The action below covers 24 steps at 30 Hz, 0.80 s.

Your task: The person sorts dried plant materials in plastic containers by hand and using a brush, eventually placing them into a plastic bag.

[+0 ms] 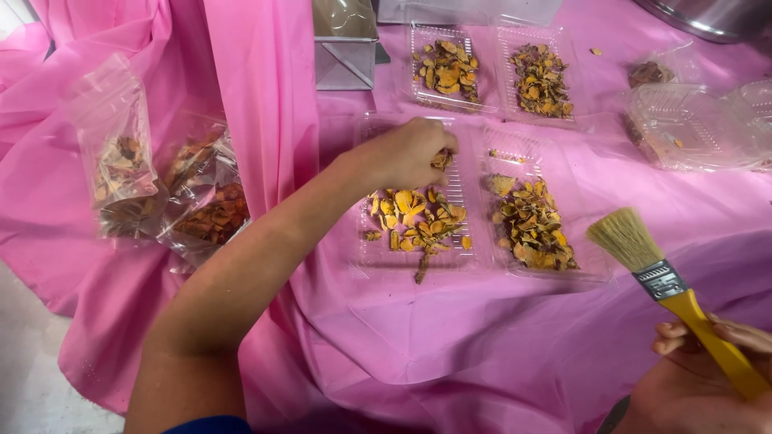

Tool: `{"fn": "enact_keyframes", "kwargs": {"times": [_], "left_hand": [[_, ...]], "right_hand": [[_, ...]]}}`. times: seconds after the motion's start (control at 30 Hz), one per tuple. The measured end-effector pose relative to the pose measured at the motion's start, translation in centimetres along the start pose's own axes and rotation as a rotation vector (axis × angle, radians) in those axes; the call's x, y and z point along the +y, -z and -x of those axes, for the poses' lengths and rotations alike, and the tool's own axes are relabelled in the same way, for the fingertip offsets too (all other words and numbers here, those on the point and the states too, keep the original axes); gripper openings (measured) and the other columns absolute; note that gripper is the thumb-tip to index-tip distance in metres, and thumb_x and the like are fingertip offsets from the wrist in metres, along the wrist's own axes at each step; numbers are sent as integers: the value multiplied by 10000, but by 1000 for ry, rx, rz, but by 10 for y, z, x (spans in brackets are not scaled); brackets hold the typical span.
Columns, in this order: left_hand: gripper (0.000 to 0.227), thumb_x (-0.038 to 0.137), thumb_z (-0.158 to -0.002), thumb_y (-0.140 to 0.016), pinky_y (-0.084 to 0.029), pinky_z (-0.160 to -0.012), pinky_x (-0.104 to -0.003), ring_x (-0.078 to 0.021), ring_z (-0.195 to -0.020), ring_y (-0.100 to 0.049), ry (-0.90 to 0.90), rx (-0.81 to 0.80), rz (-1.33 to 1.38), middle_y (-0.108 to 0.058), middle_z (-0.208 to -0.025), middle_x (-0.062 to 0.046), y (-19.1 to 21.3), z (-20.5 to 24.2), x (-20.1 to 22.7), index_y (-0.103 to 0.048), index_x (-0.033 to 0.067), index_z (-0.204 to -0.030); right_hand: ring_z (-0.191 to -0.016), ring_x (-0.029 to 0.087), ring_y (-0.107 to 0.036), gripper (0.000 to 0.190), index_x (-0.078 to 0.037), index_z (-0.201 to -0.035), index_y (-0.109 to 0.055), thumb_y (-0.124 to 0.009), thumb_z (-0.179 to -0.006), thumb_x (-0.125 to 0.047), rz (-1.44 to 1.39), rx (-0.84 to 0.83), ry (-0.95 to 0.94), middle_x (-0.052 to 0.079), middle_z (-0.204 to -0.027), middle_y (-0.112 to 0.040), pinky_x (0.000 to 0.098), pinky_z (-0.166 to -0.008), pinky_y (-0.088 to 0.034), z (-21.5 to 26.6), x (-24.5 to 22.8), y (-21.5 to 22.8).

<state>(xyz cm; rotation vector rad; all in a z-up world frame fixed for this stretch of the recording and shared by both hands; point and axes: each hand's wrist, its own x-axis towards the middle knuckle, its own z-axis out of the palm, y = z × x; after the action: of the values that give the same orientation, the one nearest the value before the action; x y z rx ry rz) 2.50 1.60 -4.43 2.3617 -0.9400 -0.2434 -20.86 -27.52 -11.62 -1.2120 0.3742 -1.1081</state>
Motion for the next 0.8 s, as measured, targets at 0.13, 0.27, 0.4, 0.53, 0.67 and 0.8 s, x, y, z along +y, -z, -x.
{"fn": "enact_keyframes", "kwargs": {"times": [0.13, 0.27, 0.4, 0.53, 0.67, 0.8], "left_hand": [[314, -4, -858, -715, -530, -501, -315, -193, -675, -682, -19, 48, 15, -627, -1304, -194, -12, 2, -5, -707, 10, -1172], [121, -76, -906, -639, -489, -537, -349, -224, -693, -615, -118, 135, -49, -606, -820, -112, -21, 2, -17, -623, -2, -812], [343, -11, -1030, -603, -404, -407, -287, -135, -482, -514, -95, 222, -14, -480, -616, -46, -14, 26, -4, -543, 6, -692], [337, -212, -870, -487, -391, -280, -228, -120, -360, -538, -111, 288, 86, -706, -1200, -261, -10, 35, -7, -700, -109, -1110], [254, -45, -851, -662, -606, -687, -232, -157, -759, -739, -132, 493, 246, -772, -1034, -129, -6, 33, -18, -763, 22, -1074], [175, 4, -861, -754, -657, -787, -180, -128, -871, -775, -119, 497, 445, -773, -1030, -78, 7, 41, -8, -790, 97, -1005]], "right_hand": [[-661, 216, -668, 376, -136, -887, -652, -474, -982, -454, -35, -7, -7, 53, -924, -679, 236, -520, -483, 9, -9, -17], [-588, 275, -590, 337, -108, -807, -630, -444, -979, -331, -121, -16, -65, 63, -895, -625, 278, -506, -461, 18, -14, -30], [-577, 284, -562, 362, -115, -793, -623, -465, -988, -376, -143, -89, -100, 39, -880, -595, 302, -519, -460, 25, -14, -41], [-581, 285, -579, 357, -106, -800, -626, -477, -982, -376, -146, -125, -90, 51, -883, -602, 294, -492, -474, 26, -14, -47], [-587, 285, -582, 355, -109, -818, -621, -471, -995, -378, -134, -150, -66, 56, -883, -596, 296, -519, -483, 21, -13, -53], [-602, 303, -620, 382, -70, -824, -634, -413, -999, -328, -142, -279, -71, 84, -854, -606, 287, -472, -482, 26, -20, -74]]}}
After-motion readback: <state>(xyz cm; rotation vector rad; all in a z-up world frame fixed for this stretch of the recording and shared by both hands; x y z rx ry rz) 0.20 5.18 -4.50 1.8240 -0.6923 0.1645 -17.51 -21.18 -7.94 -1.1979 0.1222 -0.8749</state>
